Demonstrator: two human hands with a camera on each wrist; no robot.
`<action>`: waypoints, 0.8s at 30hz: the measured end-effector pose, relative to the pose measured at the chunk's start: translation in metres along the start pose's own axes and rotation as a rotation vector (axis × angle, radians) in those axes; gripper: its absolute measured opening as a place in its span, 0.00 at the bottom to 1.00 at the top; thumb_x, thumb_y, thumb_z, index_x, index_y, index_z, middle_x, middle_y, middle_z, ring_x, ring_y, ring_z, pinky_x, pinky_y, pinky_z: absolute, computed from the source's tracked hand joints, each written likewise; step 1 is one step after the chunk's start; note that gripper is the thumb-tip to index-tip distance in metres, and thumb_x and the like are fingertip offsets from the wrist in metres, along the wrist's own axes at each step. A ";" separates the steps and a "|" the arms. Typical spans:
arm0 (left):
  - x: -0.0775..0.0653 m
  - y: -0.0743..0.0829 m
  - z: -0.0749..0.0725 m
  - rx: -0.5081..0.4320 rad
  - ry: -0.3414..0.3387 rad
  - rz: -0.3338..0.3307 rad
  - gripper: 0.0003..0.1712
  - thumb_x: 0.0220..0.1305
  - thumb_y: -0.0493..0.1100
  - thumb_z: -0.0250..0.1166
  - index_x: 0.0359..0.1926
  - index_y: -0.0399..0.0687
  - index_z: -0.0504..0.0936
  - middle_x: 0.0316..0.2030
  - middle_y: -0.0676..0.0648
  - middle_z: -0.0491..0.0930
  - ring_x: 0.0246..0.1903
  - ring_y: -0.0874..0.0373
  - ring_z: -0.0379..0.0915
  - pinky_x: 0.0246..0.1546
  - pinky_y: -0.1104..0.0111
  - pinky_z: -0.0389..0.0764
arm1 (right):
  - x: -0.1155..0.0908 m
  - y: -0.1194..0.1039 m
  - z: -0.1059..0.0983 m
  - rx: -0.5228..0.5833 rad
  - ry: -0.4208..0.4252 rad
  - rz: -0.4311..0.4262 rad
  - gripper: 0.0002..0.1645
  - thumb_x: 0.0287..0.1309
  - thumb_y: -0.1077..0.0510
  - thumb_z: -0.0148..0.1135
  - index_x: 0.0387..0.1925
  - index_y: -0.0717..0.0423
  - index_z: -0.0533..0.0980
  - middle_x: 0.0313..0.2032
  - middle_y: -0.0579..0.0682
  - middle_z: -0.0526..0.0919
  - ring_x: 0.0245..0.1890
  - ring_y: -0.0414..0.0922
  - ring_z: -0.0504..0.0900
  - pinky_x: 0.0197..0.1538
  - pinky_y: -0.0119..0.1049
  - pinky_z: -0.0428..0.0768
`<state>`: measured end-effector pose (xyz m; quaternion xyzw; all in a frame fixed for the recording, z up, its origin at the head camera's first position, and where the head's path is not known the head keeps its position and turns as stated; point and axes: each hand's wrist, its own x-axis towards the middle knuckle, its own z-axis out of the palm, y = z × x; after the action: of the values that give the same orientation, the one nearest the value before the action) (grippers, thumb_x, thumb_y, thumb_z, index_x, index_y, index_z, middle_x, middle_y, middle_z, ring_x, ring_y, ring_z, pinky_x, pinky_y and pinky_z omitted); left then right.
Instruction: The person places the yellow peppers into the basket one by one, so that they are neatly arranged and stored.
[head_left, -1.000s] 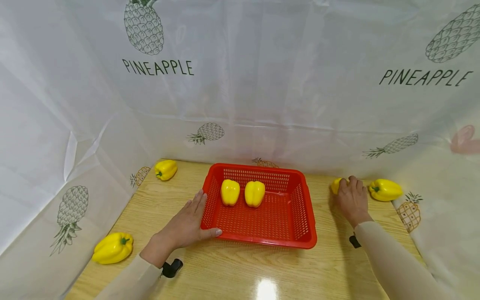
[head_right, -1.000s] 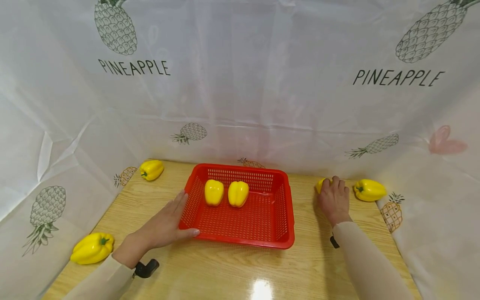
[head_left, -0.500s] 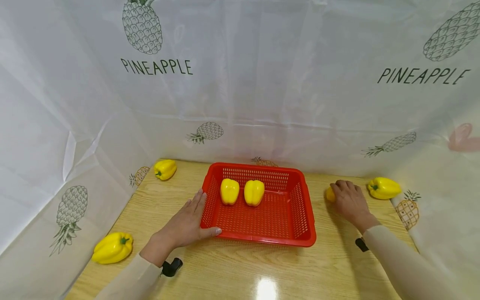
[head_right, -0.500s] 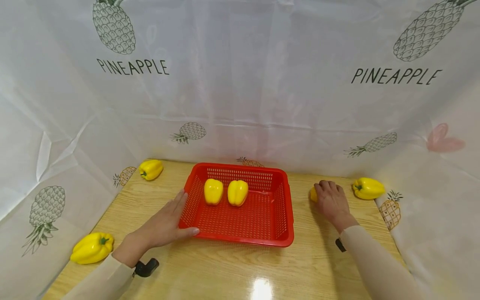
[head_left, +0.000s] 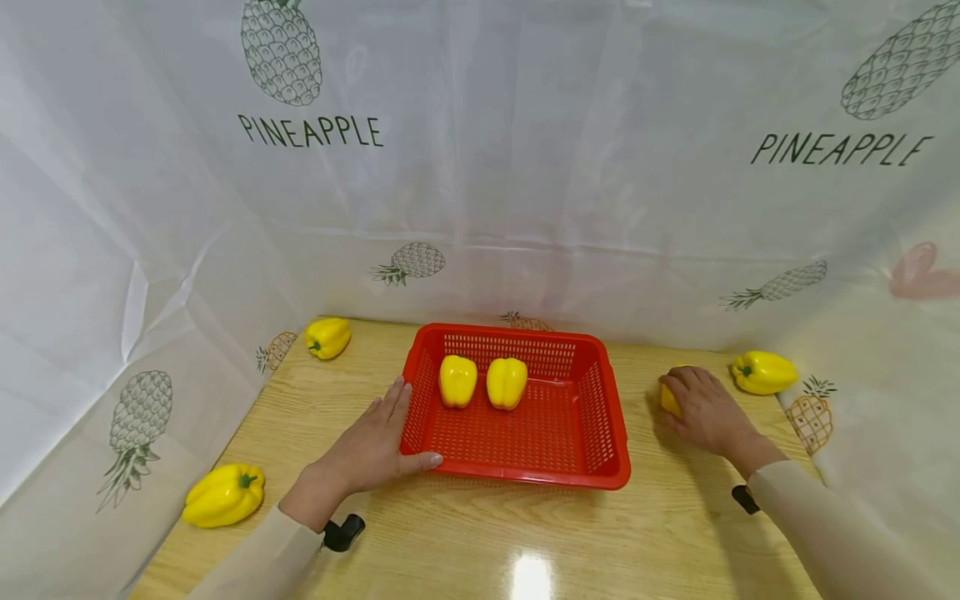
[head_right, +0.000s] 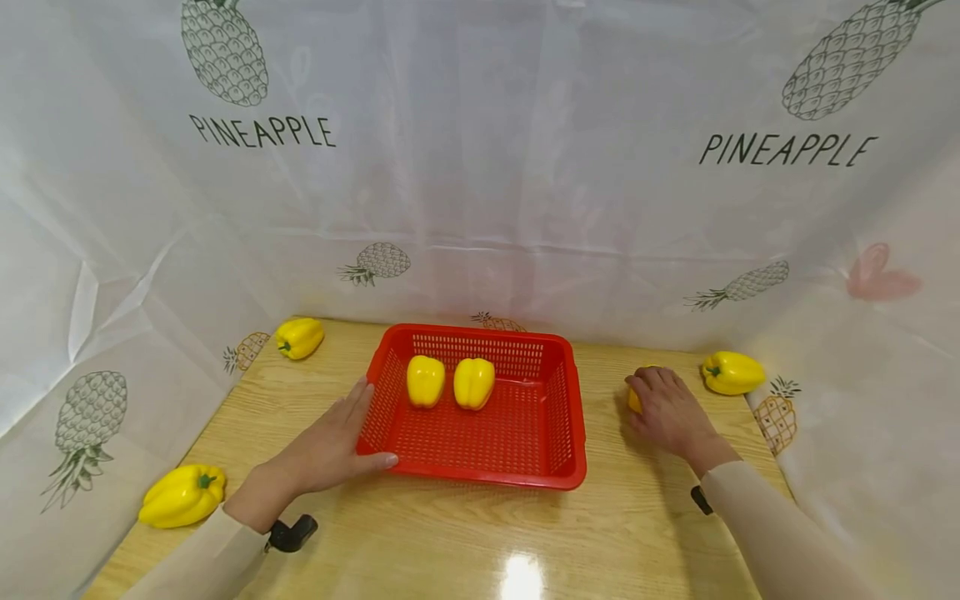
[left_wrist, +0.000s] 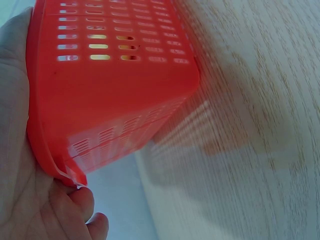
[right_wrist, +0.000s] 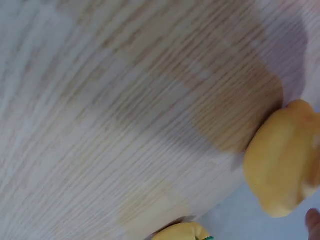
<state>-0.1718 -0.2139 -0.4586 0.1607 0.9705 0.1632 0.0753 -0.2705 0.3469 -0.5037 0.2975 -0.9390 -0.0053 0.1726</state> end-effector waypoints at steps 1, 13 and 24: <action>0.000 0.000 0.000 0.002 -0.002 -0.002 0.75 0.60 0.85 0.57 0.84 0.33 0.42 0.85 0.34 0.37 0.83 0.37 0.44 0.81 0.44 0.52 | 0.000 0.000 -0.001 0.001 -0.012 0.024 0.39 0.54 0.52 0.78 0.61 0.69 0.73 0.58 0.68 0.75 0.60 0.68 0.72 0.66 0.69 0.70; 0.000 -0.001 0.001 -0.014 0.002 -0.006 0.75 0.60 0.85 0.58 0.84 0.34 0.43 0.85 0.35 0.37 0.83 0.37 0.43 0.81 0.43 0.53 | 0.008 0.012 -0.011 -0.096 -0.133 0.193 0.69 0.45 0.34 0.82 0.71 0.74 0.58 0.62 0.76 0.70 0.61 0.74 0.71 0.62 0.73 0.71; 0.000 -0.001 0.001 0.000 0.001 -0.008 0.75 0.60 0.85 0.58 0.84 0.34 0.42 0.85 0.35 0.37 0.82 0.35 0.45 0.81 0.42 0.55 | 0.020 0.015 -0.011 -0.082 -0.316 0.237 0.67 0.50 0.30 0.77 0.74 0.70 0.58 0.66 0.76 0.68 0.61 0.74 0.70 0.59 0.74 0.71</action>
<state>-0.1720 -0.2139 -0.4600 0.1567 0.9712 0.1627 0.0757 -0.2904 0.3493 -0.4849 0.1733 -0.9818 -0.0699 0.0345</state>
